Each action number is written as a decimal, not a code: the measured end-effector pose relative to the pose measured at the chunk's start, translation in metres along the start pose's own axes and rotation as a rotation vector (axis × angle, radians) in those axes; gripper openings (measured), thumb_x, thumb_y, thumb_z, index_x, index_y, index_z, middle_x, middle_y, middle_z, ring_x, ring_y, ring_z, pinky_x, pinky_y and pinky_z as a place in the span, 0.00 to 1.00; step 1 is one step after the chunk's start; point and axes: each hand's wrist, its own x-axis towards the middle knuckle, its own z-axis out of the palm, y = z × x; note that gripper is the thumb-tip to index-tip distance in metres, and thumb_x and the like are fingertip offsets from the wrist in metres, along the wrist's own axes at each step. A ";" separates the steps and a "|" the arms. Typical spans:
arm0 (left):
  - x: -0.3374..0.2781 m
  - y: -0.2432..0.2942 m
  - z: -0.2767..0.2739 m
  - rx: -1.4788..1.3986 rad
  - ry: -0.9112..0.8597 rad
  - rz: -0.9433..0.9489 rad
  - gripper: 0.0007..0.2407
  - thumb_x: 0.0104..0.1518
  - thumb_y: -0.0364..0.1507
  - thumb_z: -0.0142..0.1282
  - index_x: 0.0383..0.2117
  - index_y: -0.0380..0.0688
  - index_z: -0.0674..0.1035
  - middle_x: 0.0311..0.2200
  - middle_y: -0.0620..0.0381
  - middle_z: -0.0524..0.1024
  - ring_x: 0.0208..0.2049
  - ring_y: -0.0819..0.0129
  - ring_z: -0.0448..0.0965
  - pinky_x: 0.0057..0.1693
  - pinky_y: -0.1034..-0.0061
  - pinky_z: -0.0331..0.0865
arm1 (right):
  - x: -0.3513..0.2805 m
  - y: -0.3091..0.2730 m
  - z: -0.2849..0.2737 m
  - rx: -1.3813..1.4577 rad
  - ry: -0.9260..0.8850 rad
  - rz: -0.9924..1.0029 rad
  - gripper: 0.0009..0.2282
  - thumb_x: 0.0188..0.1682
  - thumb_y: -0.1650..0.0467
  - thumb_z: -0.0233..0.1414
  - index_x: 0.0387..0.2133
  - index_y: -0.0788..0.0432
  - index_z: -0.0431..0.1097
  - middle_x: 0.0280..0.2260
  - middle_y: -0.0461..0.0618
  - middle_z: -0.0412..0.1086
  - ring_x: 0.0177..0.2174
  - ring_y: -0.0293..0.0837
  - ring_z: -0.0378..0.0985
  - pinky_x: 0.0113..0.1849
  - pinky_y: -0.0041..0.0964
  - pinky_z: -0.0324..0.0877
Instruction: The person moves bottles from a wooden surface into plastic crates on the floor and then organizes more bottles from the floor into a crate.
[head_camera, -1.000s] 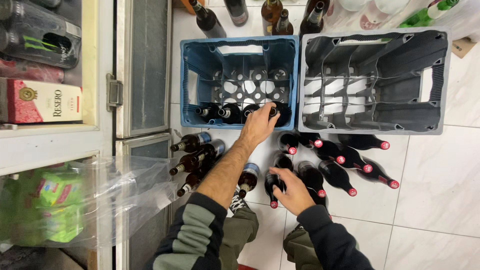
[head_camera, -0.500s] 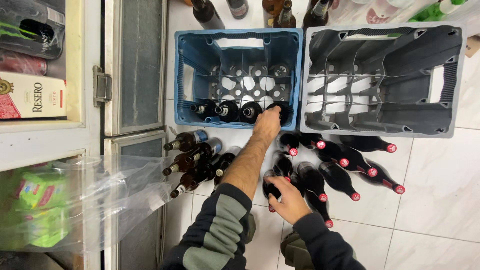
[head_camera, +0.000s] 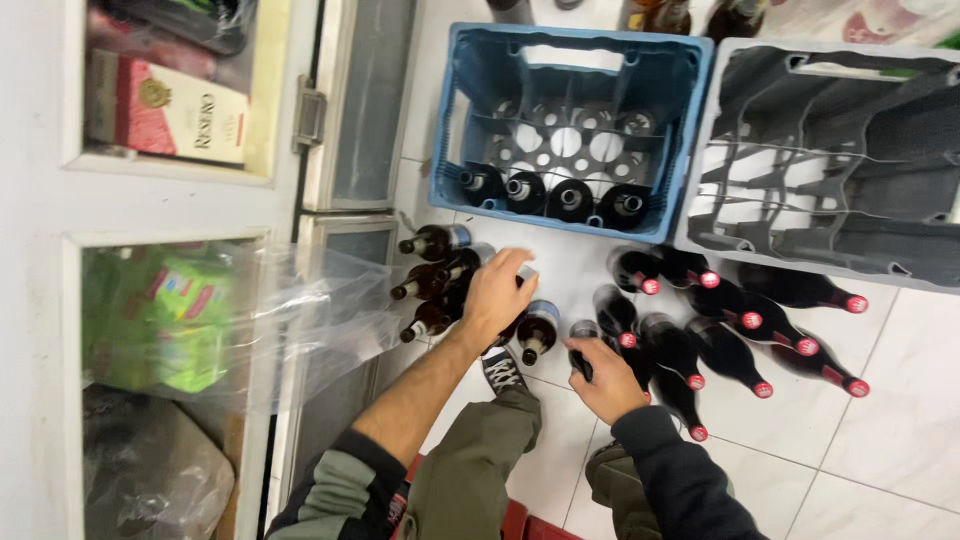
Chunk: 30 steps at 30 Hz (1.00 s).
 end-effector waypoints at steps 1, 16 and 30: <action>-0.015 -0.016 0.005 -0.002 0.005 -0.004 0.12 0.63 0.35 0.63 0.51 0.53 0.83 0.51 0.56 0.83 0.50 0.48 0.86 0.53 0.56 0.83 | 0.001 -0.005 0.006 -0.004 -0.004 -0.003 0.23 0.48 0.69 0.59 0.60 0.48 0.75 0.54 0.50 0.78 0.55 0.55 0.81 0.57 0.50 0.80; -0.044 -0.115 0.106 0.302 -0.477 -0.069 0.10 0.66 0.26 0.54 0.52 0.46 0.77 0.46 0.43 0.79 0.38 0.44 0.89 0.44 0.61 0.86 | 0.022 -0.033 0.053 -0.036 -0.071 0.080 0.23 0.49 0.71 0.57 0.61 0.45 0.75 0.53 0.46 0.78 0.56 0.53 0.81 0.56 0.50 0.78; -0.022 0.082 -0.189 0.014 -0.225 0.292 0.11 0.64 0.33 0.57 0.48 0.47 0.85 0.41 0.45 0.86 0.37 0.45 0.90 0.43 0.61 0.85 | 0.064 -0.161 -0.028 -0.230 0.245 -0.138 0.48 0.39 0.70 0.70 0.76 0.57 0.51 0.70 0.62 0.53 0.70 0.67 0.57 0.68 0.62 0.59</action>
